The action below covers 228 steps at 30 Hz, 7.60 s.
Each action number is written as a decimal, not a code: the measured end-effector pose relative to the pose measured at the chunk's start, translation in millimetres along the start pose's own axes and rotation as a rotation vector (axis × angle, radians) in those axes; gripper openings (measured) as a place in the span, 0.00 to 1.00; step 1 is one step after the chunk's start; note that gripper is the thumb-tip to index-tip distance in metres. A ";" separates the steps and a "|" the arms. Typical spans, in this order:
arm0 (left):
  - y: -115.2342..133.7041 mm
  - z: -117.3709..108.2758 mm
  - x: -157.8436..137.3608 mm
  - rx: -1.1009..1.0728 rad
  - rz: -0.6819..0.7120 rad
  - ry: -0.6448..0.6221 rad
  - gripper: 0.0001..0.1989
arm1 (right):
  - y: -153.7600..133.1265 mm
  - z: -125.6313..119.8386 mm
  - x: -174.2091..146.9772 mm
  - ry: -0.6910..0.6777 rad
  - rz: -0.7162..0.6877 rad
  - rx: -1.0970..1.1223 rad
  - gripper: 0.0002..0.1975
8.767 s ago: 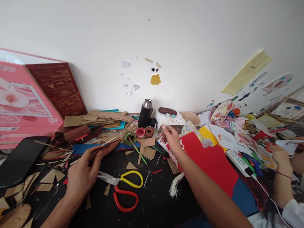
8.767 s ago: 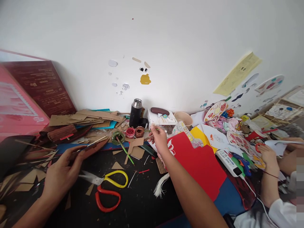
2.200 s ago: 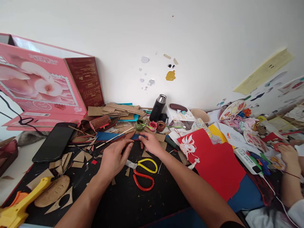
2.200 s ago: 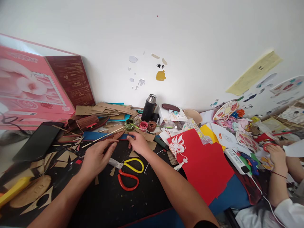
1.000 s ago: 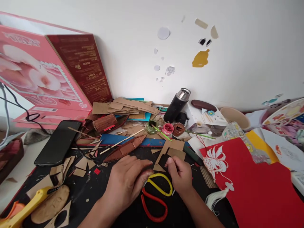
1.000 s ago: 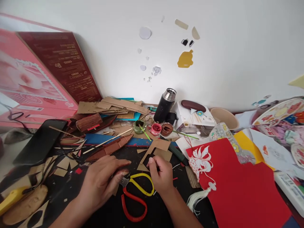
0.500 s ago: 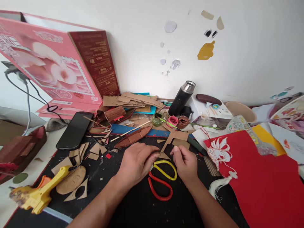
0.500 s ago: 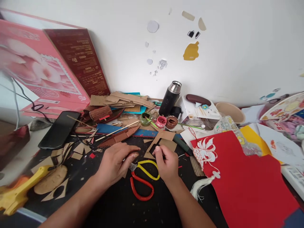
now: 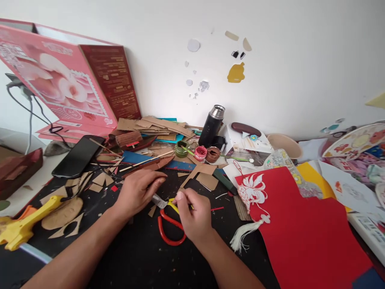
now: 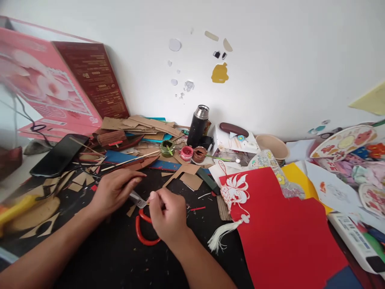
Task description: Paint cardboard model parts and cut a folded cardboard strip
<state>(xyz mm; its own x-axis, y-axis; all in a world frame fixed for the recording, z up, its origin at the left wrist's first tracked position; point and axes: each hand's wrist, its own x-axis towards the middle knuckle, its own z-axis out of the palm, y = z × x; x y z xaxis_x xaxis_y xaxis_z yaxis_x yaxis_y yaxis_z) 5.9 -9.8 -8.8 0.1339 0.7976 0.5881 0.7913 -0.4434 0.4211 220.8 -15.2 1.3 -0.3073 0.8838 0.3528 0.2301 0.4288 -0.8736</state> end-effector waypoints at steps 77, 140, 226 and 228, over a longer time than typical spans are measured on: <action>5.6 -1.6 4.6 -0.101 -0.210 -0.031 0.10 | 22.5 -11.6 14.3 0.124 0.001 -0.217 0.19; 5.4 7.4 6.2 -0.110 -0.404 -0.169 0.21 | 32.3 -5.6 17.1 0.033 0.095 -0.220 0.18; 34.7 17.7 6.6 0.161 -0.010 -0.516 0.16 | 29.5 -32.6 21.1 -0.100 -0.116 -0.376 0.16; 35.9 16.8 7.6 0.168 -0.008 -0.540 0.14 | 28.2 -30.8 20.5 -0.161 -0.115 -0.370 0.15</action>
<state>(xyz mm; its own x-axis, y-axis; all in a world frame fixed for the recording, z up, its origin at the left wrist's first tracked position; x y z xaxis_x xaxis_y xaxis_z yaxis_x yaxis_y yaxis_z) 45.4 -12.8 -0.8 0.3789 0.9162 0.1304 0.8715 -0.4007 0.2827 249.4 20.7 -5.7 -0.4839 0.7982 0.3589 0.4929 0.5874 -0.6418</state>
